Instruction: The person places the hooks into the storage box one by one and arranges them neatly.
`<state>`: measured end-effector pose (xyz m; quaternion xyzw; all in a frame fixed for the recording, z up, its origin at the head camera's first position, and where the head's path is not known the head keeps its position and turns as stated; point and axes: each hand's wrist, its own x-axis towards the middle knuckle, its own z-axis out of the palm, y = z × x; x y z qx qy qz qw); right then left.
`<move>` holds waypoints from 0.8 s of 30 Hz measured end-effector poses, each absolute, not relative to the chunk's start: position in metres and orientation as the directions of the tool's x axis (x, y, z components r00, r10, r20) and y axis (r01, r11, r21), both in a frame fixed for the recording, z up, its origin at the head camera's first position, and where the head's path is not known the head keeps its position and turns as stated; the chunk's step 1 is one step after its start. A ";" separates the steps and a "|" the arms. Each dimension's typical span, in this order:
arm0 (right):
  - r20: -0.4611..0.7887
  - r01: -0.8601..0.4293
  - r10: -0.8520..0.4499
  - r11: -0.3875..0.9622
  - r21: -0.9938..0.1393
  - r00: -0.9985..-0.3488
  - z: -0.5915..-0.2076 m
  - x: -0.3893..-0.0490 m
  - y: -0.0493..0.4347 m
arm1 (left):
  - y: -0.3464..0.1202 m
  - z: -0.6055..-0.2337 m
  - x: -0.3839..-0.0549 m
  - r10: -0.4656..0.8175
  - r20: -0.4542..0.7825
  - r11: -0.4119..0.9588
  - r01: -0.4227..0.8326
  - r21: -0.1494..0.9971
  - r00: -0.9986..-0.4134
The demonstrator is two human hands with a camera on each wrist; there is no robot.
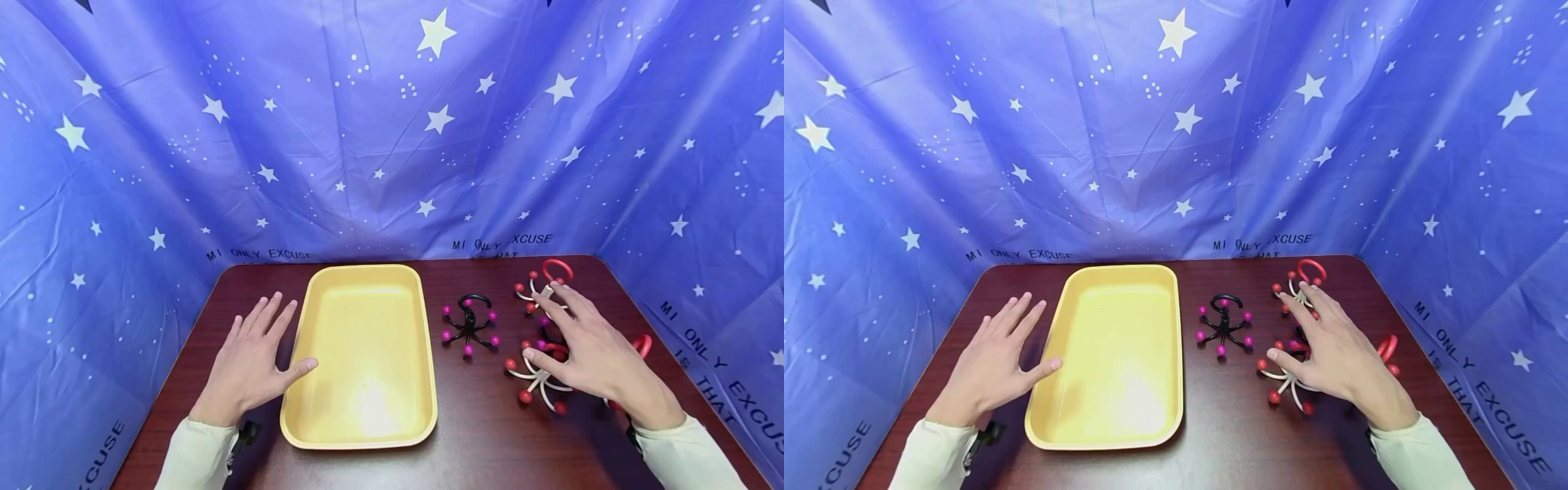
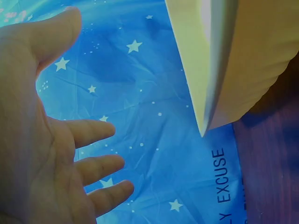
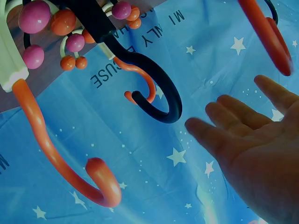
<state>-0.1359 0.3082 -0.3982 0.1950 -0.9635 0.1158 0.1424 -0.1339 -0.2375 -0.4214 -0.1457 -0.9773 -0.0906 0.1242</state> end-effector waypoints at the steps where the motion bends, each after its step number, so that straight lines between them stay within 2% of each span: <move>1: 0.322 -0.407 -0.340 0.897 -0.170 -0.883 -0.398 -0.135 0.308 | -0.238 -0.423 -0.134 0.264 0.279 0.939 0.313 0.145 -0.923; 5: 0.356 -0.424 -0.345 0.888 -0.175 -0.868 -0.400 -0.133 0.306 | -0.239 -0.426 -0.133 0.267 0.302 0.931 0.326 0.166 -0.915; 14: 0.423 -0.465 -0.355 0.864 -0.193 -0.834 -0.405 -0.129 0.306 | -0.242 -0.435 -0.127 0.242 0.268 0.925 0.305 0.226 -0.933; 24: 0.510 -0.527 -0.351 0.811 -0.254 -0.785 -0.413 -0.129 0.313 | -0.244 -0.450 -0.124 0.223 0.217 0.879 0.292 0.376 -0.950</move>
